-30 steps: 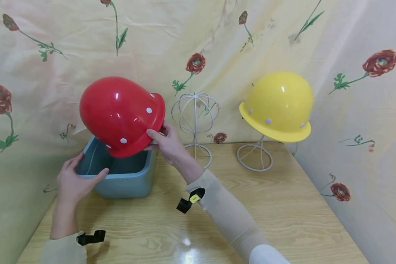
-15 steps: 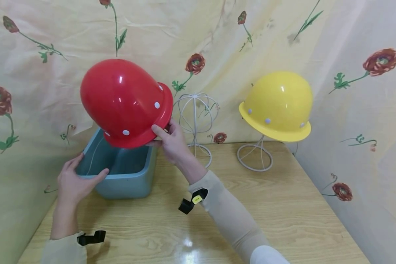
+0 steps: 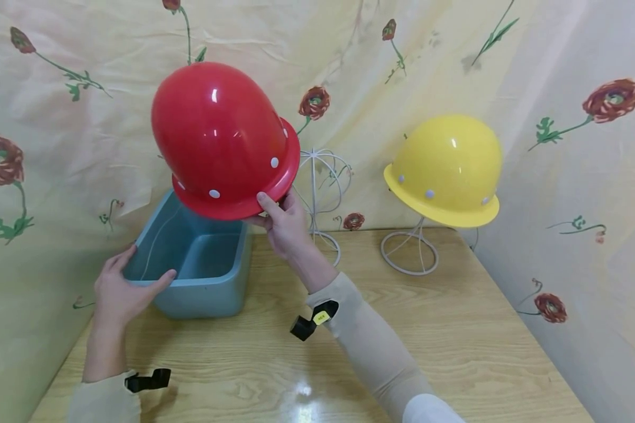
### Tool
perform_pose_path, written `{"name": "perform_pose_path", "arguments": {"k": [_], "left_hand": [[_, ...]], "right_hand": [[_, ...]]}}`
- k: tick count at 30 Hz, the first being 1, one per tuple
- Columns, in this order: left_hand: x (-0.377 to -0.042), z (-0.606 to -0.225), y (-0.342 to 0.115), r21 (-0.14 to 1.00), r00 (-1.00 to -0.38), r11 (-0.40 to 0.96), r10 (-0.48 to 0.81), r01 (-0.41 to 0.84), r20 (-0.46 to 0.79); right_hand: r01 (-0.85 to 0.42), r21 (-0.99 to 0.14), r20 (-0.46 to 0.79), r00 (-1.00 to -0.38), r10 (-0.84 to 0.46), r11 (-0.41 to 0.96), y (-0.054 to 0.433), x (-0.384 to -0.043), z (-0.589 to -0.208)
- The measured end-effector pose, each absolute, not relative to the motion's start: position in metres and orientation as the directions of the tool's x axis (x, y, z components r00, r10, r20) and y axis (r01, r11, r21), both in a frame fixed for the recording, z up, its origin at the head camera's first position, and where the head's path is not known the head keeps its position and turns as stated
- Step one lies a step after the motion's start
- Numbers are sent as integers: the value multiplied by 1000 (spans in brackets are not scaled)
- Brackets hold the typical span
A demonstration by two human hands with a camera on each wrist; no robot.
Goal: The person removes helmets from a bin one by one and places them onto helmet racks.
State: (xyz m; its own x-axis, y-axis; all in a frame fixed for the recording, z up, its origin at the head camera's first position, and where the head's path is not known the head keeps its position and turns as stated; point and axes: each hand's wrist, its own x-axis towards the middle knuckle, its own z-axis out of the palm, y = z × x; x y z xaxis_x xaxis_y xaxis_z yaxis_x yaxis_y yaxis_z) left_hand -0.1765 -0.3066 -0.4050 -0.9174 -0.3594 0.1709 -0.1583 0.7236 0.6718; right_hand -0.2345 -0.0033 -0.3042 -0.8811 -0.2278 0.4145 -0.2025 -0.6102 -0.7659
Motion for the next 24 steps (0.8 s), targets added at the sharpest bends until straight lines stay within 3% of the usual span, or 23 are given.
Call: {"name": "perform_pose_path", "arguments": {"k": [24], "left_hand": [[-175,-402,-310,681,-927,718,-338,-142,164]], "right_hand": [[-281,-683,455,-885,-93,-674,25,-242,-297]]}}
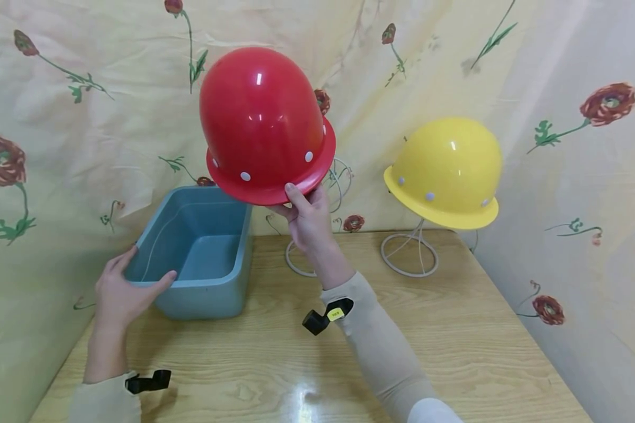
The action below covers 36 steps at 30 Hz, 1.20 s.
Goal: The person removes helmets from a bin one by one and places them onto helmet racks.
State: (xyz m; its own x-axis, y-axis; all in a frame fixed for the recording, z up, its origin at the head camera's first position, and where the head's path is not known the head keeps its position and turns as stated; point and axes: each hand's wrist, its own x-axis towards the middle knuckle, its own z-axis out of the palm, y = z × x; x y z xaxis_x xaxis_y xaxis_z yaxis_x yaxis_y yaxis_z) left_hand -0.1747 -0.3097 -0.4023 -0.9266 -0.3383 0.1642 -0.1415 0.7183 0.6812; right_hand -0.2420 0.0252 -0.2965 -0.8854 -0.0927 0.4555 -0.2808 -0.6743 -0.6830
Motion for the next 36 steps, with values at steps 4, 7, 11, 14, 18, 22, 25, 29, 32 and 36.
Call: {"name": "perform_pose_path", "arguments": {"k": [4,7,11,14,18,22,25,29,32,36], "left_hand": [[-175,-403,-310,682,-927,714,-344,-156,148],[-175,-403,-310,681,-926,714,-349,-164,144],[-175,-404,-309,680,-923,713,-357,-172,141],[-175,-404,-309,682,-923,711,-358,-172,141],[-175,-404,-310,685,-923,709,-357,-169,141],[-174,-403,-311,686,-924,708,-354,-165,142],[-174,-401,-311,682,-926,713,-350,-163,143],[-174,-401,-309,681,-926,714,-349,-163,145],[-175,-402,-308,685,-923,710,-354,-161,150],[-175,-403,-309,686,-922,709,-357,-162,151]], "right_hand": [[-289,-672,460,-884,-78,-682,29,-243,-295],[-294,-662,460,-885,-65,-689,32,-243,-293],[-291,-642,443,-896,-33,-710,37,-244,-289],[-289,-635,425,-905,-11,-717,41,-246,-288],[-280,-628,409,-913,-1,-726,46,-249,-287],[-269,-621,395,-919,3,-737,49,-251,-286],[-270,-622,385,-923,13,-735,53,-250,-285],[-260,-610,368,-929,23,-748,59,-251,-285],[-254,-607,363,-932,22,-753,63,-252,-285],[-265,-615,365,-931,30,-742,67,-252,-287]]}}
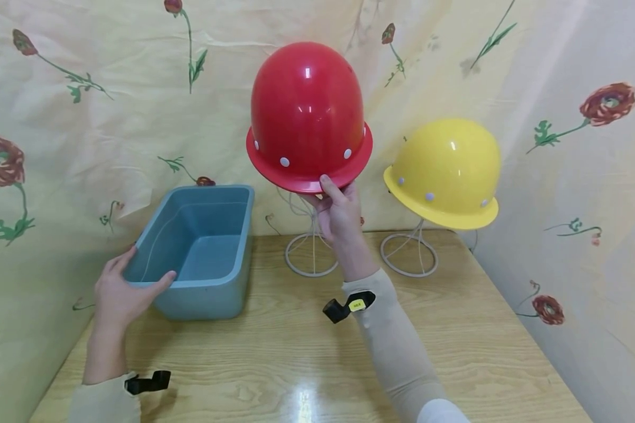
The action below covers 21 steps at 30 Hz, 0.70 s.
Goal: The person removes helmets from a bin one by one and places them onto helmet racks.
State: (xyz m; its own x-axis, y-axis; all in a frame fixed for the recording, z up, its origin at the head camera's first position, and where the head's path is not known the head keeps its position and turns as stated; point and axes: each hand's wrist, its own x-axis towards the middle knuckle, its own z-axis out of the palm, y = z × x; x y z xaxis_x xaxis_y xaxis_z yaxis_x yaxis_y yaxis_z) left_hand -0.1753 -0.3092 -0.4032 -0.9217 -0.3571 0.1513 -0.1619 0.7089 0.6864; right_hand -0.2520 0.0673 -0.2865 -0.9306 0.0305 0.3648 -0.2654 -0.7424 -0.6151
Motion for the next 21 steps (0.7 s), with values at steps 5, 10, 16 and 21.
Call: {"name": "perform_pose_path", "arguments": {"k": [5,10,16,21], "left_hand": [[-176,-404,-310,681,-923,714,-355,-165,147],[-176,-404,-310,683,-922,711,-358,-168,146],[-175,-403,-310,685,-923,710,-356,-163,149],[-175,-404,-309,686,-922,710,-357,-162,151]], "right_hand": [[-278,-614,366,-930,46,-739,73,-254,-289],[-289,-608,393,-919,36,-740,78,-255,-292],[-283,-618,371,-928,45,-734,82,-255,-297],[-274,-614,364,-930,43,-740,85,-256,-300]]}}
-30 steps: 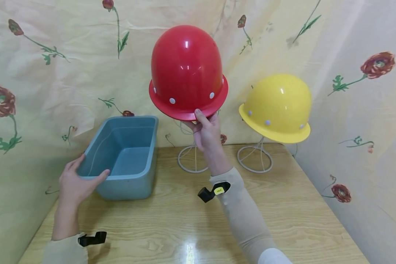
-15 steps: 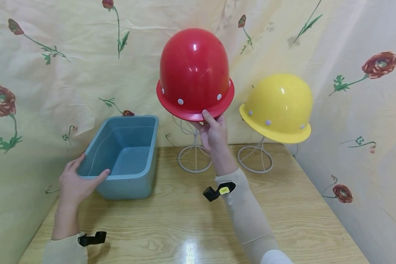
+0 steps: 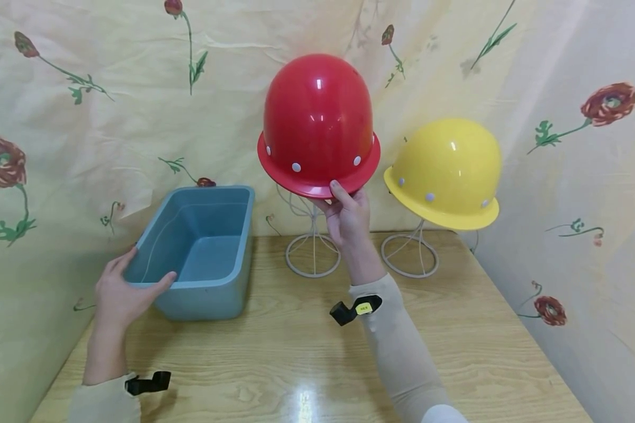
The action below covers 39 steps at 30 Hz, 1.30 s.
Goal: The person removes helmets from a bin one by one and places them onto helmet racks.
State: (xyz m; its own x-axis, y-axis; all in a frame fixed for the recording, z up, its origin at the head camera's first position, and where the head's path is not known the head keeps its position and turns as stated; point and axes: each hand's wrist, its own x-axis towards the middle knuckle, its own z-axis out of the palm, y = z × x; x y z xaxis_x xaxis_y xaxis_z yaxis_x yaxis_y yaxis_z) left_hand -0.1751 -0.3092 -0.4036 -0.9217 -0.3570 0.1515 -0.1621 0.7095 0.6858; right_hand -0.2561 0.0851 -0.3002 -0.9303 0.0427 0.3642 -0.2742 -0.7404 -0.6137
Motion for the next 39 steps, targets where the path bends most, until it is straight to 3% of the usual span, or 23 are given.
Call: {"name": "perform_pose_path", "arguments": {"k": [39], "left_hand": [[-175,-404,-308,688,-918,705,-368,-172,148]], "right_hand": [[-204,-656,253,-966,43,-727,88,-261,-335]]}}
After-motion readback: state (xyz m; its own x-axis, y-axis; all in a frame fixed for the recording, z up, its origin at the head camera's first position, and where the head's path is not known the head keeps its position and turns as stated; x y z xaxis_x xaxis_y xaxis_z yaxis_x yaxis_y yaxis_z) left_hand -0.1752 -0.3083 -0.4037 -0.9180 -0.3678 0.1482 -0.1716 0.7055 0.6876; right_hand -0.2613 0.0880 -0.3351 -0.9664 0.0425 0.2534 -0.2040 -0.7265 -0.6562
